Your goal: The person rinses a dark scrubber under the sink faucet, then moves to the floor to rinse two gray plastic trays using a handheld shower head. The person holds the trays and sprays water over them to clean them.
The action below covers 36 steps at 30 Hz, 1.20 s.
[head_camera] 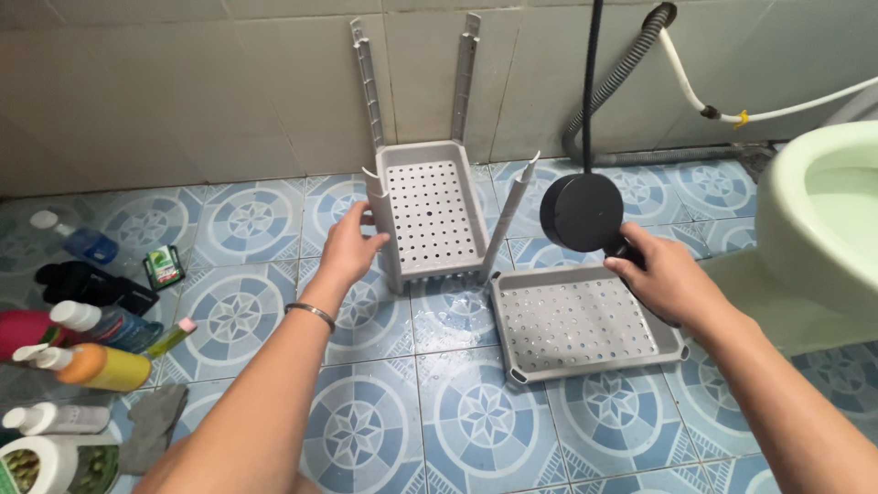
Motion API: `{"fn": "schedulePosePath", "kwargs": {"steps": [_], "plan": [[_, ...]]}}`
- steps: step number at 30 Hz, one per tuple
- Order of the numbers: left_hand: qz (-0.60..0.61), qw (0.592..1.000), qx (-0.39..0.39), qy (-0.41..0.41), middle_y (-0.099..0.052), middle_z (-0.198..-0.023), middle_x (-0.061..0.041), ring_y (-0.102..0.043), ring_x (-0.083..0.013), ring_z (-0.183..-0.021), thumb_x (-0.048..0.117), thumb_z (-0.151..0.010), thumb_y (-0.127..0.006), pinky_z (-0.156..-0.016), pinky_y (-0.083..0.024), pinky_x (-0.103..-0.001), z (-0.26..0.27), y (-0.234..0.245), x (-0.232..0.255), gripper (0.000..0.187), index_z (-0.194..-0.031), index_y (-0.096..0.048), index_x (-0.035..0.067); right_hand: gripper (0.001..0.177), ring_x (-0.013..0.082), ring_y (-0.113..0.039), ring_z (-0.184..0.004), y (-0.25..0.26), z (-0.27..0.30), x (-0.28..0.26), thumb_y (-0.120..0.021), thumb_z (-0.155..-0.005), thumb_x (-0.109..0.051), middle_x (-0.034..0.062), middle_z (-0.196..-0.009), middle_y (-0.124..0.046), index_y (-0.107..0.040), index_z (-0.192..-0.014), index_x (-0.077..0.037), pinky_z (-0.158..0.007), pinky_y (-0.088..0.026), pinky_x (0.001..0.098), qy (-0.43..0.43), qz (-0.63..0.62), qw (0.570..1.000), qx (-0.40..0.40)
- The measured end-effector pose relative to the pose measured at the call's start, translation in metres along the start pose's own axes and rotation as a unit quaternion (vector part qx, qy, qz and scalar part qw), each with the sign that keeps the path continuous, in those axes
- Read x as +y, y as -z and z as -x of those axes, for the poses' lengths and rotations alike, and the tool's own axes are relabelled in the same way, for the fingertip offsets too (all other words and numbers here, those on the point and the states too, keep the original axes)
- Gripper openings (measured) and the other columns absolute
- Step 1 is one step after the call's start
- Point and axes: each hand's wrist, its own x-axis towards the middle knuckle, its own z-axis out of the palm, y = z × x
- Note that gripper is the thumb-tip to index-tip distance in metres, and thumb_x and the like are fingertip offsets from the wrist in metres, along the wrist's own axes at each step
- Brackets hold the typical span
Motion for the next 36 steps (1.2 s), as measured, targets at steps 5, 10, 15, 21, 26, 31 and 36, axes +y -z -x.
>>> {"fn": "schedulePosePath", "kwargs": {"steps": [5, 10, 15, 21, 26, 31, 36], "plan": [[0.0, 0.997, -0.081, -0.006, -0.07, -0.129, -0.012, -0.073, -0.0263, -0.104, 0.001, -0.082, -0.076, -0.089, -0.058, -0.037, -0.014, -0.005, -0.038, 0.057, -0.136, -0.058, 0.007, 0.038, 0.0426, -0.07, -0.091, -0.007, 0.002, -0.004, -0.07, -0.089, -0.025, 0.0225, -0.093, -0.073, -0.058, -0.121, -0.008, -0.078, -0.052, 0.0474, -0.026, -0.018, 0.999, -0.031], [0.039, 0.996, -0.073, -0.017, -0.076, -0.117, -0.012, -0.075, -0.0234, -0.104, 0.0, -0.082, -0.077, -0.09, -0.059, -0.035, -0.018, -0.022, -0.059, 0.045, -0.125, -0.066, 0.003, 0.035, 0.0424, -0.07, -0.092, -0.006, 0.008, 0.004, -0.07, -0.087, -0.025, 0.0208, -0.09, -0.073, -0.058, -0.114, -0.007, -0.076, -0.052, 0.0478, -0.017, -0.006, 0.999, -0.036], [0.05, 0.999, 0.021, 0.009, -0.078, -0.109, -0.012, -0.075, -0.0224, -0.103, 0.002, -0.083, -0.076, -0.087, -0.059, -0.036, 0.006, -0.04, -0.062, 0.04, -0.123, -0.067, 0.003, 0.031, 0.0422, -0.069, -0.092, -0.017, 0.015, 0.009, -0.07, -0.088, -0.025, 0.0199, -0.094, -0.073, -0.059, -0.111, -0.006, -0.076, -0.053, 0.0477, -0.045, -0.046, 0.997, -0.032], [0.049, 0.993, 0.105, 0.037, -0.078, -0.105, -0.011, -0.076, -0.0227, -0.096, 0.006, -0.083, -0.077, -0.084, -0.057, -0.036, 0.048, -0.064, -0.051, 0.042, -0.124, -0.066, 0.005, 0.028, 0.0411, -0.069, -0.094, -0.016, 0.015, 0.009, -0.069, -0.089, -0.023, 0.0189, -0.095, -0.074, -0.059, -0.107, -0.005, -0.077, -0.052, 0.047, -0.024, -0.056, 0.998, -0.025], [0.051, 0.982, 0.174, 0.056, -0.079, -0.1, -0.011, -0.077, -0.024, -0.09, 0.012, -0.084, -0.082, -0.08, -0.058, -0.036, 0.061, -0.085, -0.038, 0.033, -0.112, -0.068, 0.003, 0.029, 0.0417, -0.068, -0.093, -0.011, 0.015, 0.01, -0.068, -0.09, -0.023, 0.0195, -0.095, -0.073, -0.058, -0.109, -0.004, -0.078, -0.052, 0.0477, -0.03, -0.061, 0.997, -0.024], [0.053, 0.973, 0.214, 0.061, -0.079, -0.099, -0.009, -0.076, -0.0245, -0.087, 0.019, -0.08, -0.084, -0.077, -0.056, -0.037, 0.049, -0.112, -0.002, 0.033, -0.109, -0.072, 0.008, 0.03, 0.0437, -0.066, -0.092, -0.011, 0.015, 0.01, -0.069, -0.09, -0.024, 0.0211, -0.094, -0.072, -0.056, -0.108, -0.004, -0.076, -0.05, 0.0496, -0.02, -0.055, 0.998, -0.009], [0.041, 0.969, 0.234, 0.066, -0.078, -0.097, -0.006, -0.075, -0.0242, -0.082, 0.026, -0.08, -0.085, -0.073, -0.056, -0.038, 0.036, -0.143, 0.029, 0.031, -0.104, -0.074, 0.009, 0.031, 0.0429, -0.068, -0.084, -0.005, 0.015, 0.015, -0.07, -0.091, -0.027, 0.0217, -0.087, -0.071, -0.058, -0.112, -0.007, -0.073, -0.051, 0.0485, -0.089, -0.057, 0.994, -0.014]]}}
